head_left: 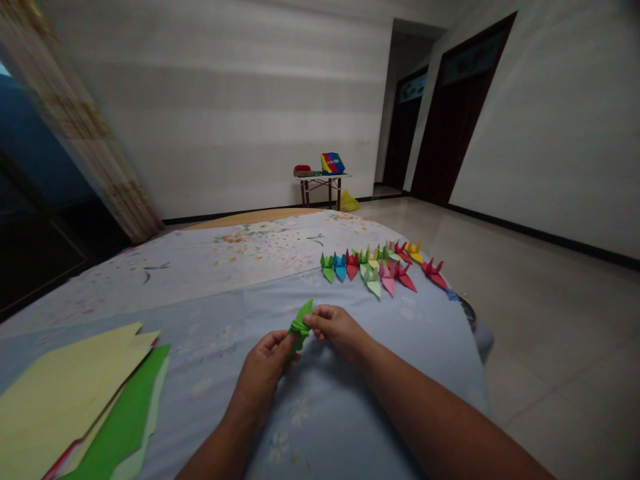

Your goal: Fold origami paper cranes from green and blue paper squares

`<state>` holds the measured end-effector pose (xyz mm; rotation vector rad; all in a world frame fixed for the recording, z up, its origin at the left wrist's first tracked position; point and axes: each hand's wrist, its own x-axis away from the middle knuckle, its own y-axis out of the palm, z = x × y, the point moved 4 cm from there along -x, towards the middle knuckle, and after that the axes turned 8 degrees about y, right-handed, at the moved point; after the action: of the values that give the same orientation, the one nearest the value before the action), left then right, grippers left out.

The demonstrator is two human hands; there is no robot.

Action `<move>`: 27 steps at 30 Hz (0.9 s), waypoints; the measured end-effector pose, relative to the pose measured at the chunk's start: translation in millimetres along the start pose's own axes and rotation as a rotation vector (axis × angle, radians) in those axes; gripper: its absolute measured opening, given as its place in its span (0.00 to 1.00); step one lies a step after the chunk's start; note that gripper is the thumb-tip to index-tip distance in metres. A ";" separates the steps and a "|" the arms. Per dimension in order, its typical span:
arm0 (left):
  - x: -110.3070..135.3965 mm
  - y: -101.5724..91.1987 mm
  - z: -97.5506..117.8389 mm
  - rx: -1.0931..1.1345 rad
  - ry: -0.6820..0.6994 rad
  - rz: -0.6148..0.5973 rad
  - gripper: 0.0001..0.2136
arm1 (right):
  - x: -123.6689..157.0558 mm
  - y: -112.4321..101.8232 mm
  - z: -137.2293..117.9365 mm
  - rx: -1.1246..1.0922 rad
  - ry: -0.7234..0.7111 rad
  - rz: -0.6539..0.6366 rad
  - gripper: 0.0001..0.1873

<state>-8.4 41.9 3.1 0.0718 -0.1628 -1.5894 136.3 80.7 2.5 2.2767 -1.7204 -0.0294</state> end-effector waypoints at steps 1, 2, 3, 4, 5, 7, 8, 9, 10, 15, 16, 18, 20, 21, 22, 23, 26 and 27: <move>1.1 1.5 -0.5 -0.022 -0.015 -0.029 0.19 | -0.5 0.1 1.3 -0.003 0.003 0.000 0.20; 2.3 2.9 -0.5 -0.041 -0.022 -0.051 0.19 | -0.8 0.4 2.6 0.001 0.008 -0.001 0.20; 3.4 4.1 -0.2 -0.057 -0.024 -0.067 0.19 | -1.0 1.1 3.7 0.013 0.016 -0.010 0.20; 4.5 5.1 0.4 -0.069 -0.025 -0.075 0.19 | -1.0 1.8 4.6 0.027 0.026 -0.019 0.20; 5.5 5.9 1.2 -0.074 -0.024 -0.077 0.19 | -1.0 2.4 5.2 0.040 0.035 -0.027 0.20; 6.9 7.1 2.9 -0.077 -0.018 -0.075 0.18 | -1.2 2.9 5.5 0.049 0.044 -0.038 0.20; 7.4 7.4 3.5 -0.081 -0.012 -0.075 0.18 | -1.5 2.5 5.4 0.044 0.043 -0.036 0.20; 7.7 7.7 3.7 -0.086 -0.006 -0.077 0.17 | -2.0 1.7 5.3 0.036 0.039 -0.028 0.20; 7.7 7.7 3.6 -0.091 0.004 -0.080 0.17 | -2.7 0.5 5.4 0.026 0.036 -0.014 0.20; 6.9 7.7 -0.4 -0.109 0.041 -0.125 0.16 | -6.7 -4.7 9.0 -0.008 0.065 0.036 0.20; 7.0 8.1 -0.8 -0.111 0.041 -0.129 0.16 | -7.1 -5.2 9.3 -0.012 0.068 0.041 0.20; 7.9 9.1 -0.4 -0.112 0.034 -0.122 0.16 | -7.3 -5.7 8.7 -0.015 0.065 0.048 0.19; 9.3 10.7 1.5 -0.111 0.027 -0.105 0.17 | -6.9 -6.4 7.2 -0.021 0.065 0.060 0.19; 10.0 11.5 2.5 -0.112 0.024 -0.098 0.17 | -6.4 -6.8 6.5 -0.028 0.073 0.067 0.19; 10.5 12.2 3.4 -0.111 0.025 -0.092 0.17 | -5.9 -7.0 5.7 -0.041 0.084 0.070 0.18; 10.9 12.7 3.9 -0.110 0.026 -0.092 0.17 | -5.1 -7.1 4.9 -0.059 0.095 0.071 0.18; 11.0 12.5 3.3 -0.105 0.027 -0.100 0.17 | -2.3 -6.0 2.0 -0.135 0.121 0.043 0.17; 10.7 12.1 2.7 -0.103 0.028 -0.106 0.17 | -1.3 -5.3 1.1 -0.160 0.129 0.028 0.17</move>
<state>2.8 31.1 8.2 0.0226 -0.0561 -1.6988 140.6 83.0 0.0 2.0920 -1.6231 -0.0138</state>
